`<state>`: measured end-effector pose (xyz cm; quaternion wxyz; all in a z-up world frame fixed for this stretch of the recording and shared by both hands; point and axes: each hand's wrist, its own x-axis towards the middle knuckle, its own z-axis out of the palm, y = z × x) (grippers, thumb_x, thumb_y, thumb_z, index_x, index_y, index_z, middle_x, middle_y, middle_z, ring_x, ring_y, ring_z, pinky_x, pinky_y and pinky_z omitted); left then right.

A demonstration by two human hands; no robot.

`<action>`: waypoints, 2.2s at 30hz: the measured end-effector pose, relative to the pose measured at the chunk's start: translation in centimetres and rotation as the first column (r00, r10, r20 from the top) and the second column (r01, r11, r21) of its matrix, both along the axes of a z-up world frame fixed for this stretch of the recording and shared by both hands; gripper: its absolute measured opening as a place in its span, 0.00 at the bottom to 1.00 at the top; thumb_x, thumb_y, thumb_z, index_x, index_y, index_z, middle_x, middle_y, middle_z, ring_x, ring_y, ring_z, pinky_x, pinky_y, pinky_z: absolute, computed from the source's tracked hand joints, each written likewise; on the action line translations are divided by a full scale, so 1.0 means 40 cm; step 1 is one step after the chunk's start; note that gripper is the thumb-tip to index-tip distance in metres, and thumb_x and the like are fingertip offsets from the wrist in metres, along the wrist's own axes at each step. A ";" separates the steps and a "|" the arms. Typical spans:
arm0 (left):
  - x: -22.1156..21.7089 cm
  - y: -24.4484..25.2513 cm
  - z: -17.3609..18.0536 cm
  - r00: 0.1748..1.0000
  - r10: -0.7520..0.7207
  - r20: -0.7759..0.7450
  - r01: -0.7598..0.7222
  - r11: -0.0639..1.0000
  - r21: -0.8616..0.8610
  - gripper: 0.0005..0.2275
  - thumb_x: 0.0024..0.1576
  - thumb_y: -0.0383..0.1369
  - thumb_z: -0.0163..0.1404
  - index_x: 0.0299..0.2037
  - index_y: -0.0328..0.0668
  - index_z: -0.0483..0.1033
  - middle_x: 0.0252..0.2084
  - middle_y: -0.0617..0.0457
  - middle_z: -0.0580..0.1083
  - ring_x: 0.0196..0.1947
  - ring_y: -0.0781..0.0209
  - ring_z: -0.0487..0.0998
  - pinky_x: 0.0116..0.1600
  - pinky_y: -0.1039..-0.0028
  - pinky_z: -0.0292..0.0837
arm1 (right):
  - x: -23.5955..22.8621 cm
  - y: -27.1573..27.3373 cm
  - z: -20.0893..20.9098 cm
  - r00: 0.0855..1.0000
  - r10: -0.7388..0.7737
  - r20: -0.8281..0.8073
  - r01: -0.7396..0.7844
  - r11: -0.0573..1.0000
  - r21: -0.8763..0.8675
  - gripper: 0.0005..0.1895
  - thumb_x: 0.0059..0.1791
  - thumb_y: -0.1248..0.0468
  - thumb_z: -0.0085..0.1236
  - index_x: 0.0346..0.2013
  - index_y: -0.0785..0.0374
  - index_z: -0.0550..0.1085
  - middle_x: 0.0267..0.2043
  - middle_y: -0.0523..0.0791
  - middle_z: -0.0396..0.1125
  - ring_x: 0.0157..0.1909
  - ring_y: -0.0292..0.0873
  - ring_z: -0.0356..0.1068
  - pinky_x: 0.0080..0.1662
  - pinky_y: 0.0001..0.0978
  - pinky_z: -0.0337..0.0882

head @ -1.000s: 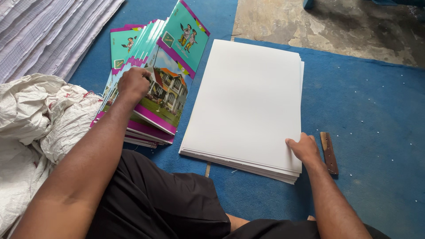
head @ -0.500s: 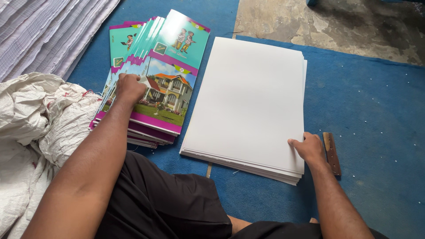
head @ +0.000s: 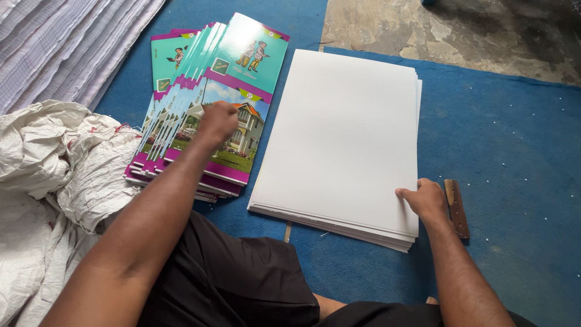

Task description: The person sits on a blue floor mat and repeatedly folds printed covers around stacks of white paper, then uses a wooden block to press the spine crease. Finished booklets are stacked to the left while new covers and paper stacks are processed in sequence.

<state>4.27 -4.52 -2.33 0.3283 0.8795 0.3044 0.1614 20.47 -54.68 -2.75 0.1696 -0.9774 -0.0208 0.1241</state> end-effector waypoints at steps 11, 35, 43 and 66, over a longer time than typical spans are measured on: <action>0.097 -0.238 -0.199 0.915 -0.166 -0.368 0.140 0.985 -0.097 0.18 0.51 0.32 0.49 0.46 0.21 0.78 0.50 0.24 0.72 0.51 0.31 0.76 0.58 0.54 0.72 | 0.030 -0.017 -0.028 0.997 -0.006 -0.072 0.009 0.999 0.052 0.28 0.45 0.52 0.65 0.54 0.67 0.76 0.45 0.58 0.75 0.45 0.54 0.78 0.47 0.50 0.77; 0.051 -0.241 -0.036 0.967 -0.001 -0.254 -0.138 0.839 -0.526 0.19 0.56 0.34 0.55 0.52 0.23 0.74 0.45 0.34 0.77 0.43 0.50 0.81 0.47 0.61 0.79 | -0.001 0.006 0.169 0.941 -0.212 -0.263 0.330 0.742 0.584 0.23 0.52 0.63 0.53 0.62 0.67 0.68 0.48 0.62 0.72 0.47 0.52 0.76 0.48 0.43 0.78; 0.055 -0.262 -0.033 0.972 -0.027 -0.235 -0.081 0.896 -0.436 0.10 0.49 0.32 0.63 0.37 0.34 0.81 0.38 0.43 0.81 0.32 0.56 0.81 0.40 0.64 0.78 | -0.027 0.004 0.192 0.960 -0.233 -0.154 0.279 0.827 0.489 0.26 0.49 0.65 0.55 0.63 0.60 0.69 0.50 0.60 0.72 0.46 0.52 0.77 0.45 0.45 0.79; 0.088 -0.406 -0.089 0.979 -0.098 -0.176 0.038 0.948 -0.315 0.25 0.47 0.35 0.66 0.55 0.35 0.77 0.50 0.36 0.79 0.47 0.48 0.83 0.57 0.67 0.77 | -0.026 -0.007 0.308 0.980 -0.166 0.106 0.057 0.755 0.653 0.13 0.51 0.58 0.57 0.44 0.63 0.79 0.41 0.51 0.75 0.43 0.46 0.76 0.48 0.40 0.77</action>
